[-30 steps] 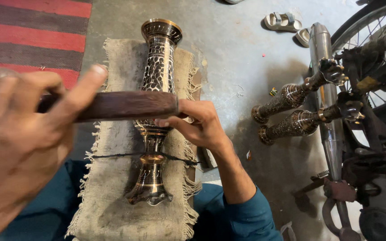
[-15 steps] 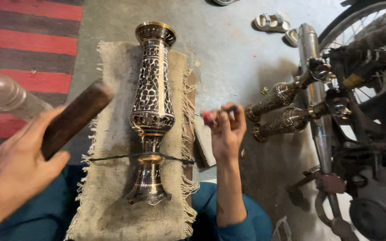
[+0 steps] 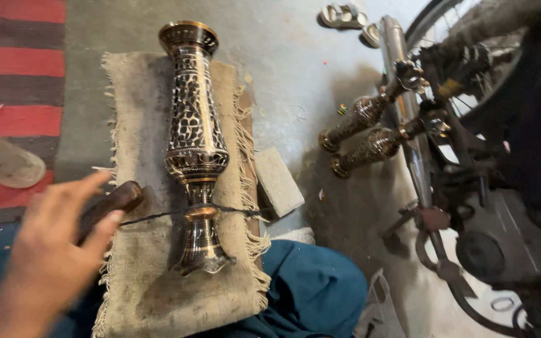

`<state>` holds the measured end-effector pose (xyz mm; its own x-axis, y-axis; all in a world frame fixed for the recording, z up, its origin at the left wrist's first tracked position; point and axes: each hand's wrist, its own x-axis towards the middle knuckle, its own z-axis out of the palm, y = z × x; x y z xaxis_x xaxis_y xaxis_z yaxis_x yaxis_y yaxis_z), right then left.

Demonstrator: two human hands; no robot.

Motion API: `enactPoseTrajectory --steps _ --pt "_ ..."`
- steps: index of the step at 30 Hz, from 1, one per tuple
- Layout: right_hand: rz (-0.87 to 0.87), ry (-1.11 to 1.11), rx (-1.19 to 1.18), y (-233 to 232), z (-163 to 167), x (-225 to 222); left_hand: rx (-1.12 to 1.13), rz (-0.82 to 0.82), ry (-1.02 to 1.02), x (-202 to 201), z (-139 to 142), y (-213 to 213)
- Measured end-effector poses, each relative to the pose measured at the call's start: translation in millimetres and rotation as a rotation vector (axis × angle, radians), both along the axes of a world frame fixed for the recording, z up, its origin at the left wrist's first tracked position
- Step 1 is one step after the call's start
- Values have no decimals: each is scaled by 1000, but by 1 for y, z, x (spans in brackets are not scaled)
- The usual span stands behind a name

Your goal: The person uses a hammer and chisel to engrave a decorative pattern onto a metal vase. They repeatedly strike the chisel against the vase surface to create a textured design.

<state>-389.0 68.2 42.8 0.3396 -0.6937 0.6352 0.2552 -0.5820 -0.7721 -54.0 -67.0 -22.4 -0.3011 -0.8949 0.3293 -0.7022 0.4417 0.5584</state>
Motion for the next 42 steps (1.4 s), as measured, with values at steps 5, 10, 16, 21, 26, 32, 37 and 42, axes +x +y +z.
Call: enactPoseTrajectory --steps 5,10,16,21,26,32,37,42 --pt "22 223 74 24 19 19 -402 -427 19 -83 36 54" --pt "52 446 141 36 38 41 -506 -383 -356 -102 30 69" --pt "78 735 230 29 55 57 -420 -524 131 -77 -5 64" --pt "70 945 272 29 59 90 -178 -447 505 -66 -30 68" --pt "-165 1035 74 -32 64 100 -230 -424 473 -58 -26 65" --pt "-230 805 171 -130 61 91 -146 -248 551 -20 -13 57" --pt "-145 715 559 -181 53 112 -83 255 245 39 -24 31" --pt "-96 854 436 -196 60 129 359 219 -358 97 -52 23"
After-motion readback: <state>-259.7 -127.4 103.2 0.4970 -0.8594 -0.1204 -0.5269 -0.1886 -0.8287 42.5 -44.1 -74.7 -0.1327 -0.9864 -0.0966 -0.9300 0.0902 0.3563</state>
